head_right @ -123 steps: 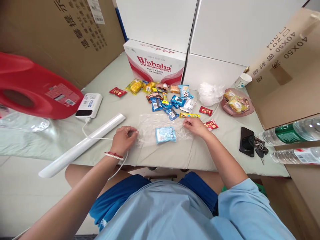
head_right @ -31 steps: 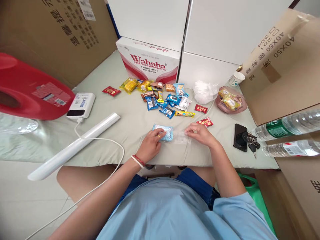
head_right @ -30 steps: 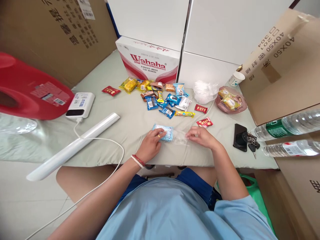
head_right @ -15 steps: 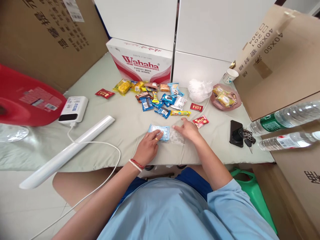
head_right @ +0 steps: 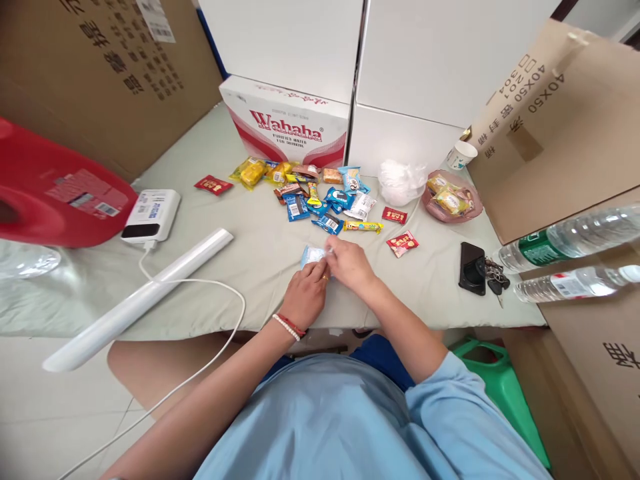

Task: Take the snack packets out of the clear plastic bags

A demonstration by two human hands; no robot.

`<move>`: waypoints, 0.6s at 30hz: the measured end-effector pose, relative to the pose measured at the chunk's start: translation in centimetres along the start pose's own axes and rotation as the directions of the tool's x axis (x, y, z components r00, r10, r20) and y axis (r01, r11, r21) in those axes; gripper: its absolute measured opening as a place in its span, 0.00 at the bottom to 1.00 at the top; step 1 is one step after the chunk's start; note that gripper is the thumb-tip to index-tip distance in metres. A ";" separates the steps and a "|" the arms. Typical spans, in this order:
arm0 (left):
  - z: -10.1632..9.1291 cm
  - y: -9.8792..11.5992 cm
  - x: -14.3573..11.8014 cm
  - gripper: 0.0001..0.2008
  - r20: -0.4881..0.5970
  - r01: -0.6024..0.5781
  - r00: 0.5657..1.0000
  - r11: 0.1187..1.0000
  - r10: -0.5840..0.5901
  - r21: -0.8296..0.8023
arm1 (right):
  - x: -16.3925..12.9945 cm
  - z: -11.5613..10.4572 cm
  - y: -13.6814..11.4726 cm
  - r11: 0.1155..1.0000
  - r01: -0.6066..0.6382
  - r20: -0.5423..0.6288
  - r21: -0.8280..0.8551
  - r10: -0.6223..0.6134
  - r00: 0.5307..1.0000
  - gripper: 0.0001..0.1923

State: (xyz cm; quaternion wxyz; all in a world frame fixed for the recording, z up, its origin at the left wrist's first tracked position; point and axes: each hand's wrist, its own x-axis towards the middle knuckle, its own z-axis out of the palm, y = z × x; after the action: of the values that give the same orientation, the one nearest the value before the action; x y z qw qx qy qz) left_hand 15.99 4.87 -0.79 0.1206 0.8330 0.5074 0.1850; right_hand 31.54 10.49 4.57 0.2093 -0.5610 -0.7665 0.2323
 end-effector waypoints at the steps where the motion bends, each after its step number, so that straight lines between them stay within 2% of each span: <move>1: -0.2 -0.3 0.0 0.23 -0.004 0.002 1.000 0.998 -0.002 -0.059 | 0.8 0.9 -0.3 1.000 0.015 0.018 0.002 -0.015 1.000 0.08; 4: -0.9 -2.2 -0.2 0.27 -0.056 0.000 0.998 0.927 -0.023 -0.375 | 2.2 2.9 -0.1 0.999 0.043 0.054 0.014 -0.044 0.998 0.10; 5: -1.2 -3.0 -0.3 0.29 -0.092 0.013 0.993 0.870 -0.067 -0.494 | 2.3 3.3 0.2 0.998 0.052 0.043 0.020 -0.053 0.998 0.10; 7: -1.5 -4.4 -0.2 0.27 -0.164 0.085 0.956 0.766 -0.242 -0.637 | 2.2 3.6 0.9 0.997 0.063 0.011 0.049 -0.063 0.998 0.11; 9: -1.5 -5.3 0.4 0.23 -0.192 0.229 0.882 0.747 -0.431 -0.624 | 1.9 3.7 1.3 0.993 0.050 -0.008 0.111 -0.050 0.999 0.11; 11: -1.3 -5.4 1.6 0.20 -0.144 0.385 0.846 0.774 -0.514 -0.502 | 1.4 3.7 1.3 0.982 0.012 -0.010 0.189 -0.010 1.000 0.10; 13: -1.1 -5.0 2.8 0.17 -0.045 0.463 0.854 0.798 -0.518 -0.386 | 1.0 3.8 1.1 0.961 -0.041 0.000 0.275 0.043 0.999 0.10; 15: -1.2 -4.2 3.8 0.15 0.011 0.484 0.860 0.808 -0.510 -0.338 | 0.5 3.8 0.7 0.925 -0.097 0.008 0.366 0.101 0.995 0.09; 18: -1.6 -2.5 3.8 0.15 -0.063 0.445 0.872 0.839 -0.486 -0.314 | -0.8 3.4 0.1 0.827 -0.167 0.021 0.536 0.184 0.983 0.09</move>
State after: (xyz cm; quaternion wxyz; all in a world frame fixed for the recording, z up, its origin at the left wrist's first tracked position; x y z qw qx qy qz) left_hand 14.91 9.42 0.41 0.2467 0.6426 0.6692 0.2801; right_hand 29.85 9.31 1.70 0.3472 -0.5518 -0.6129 0.4464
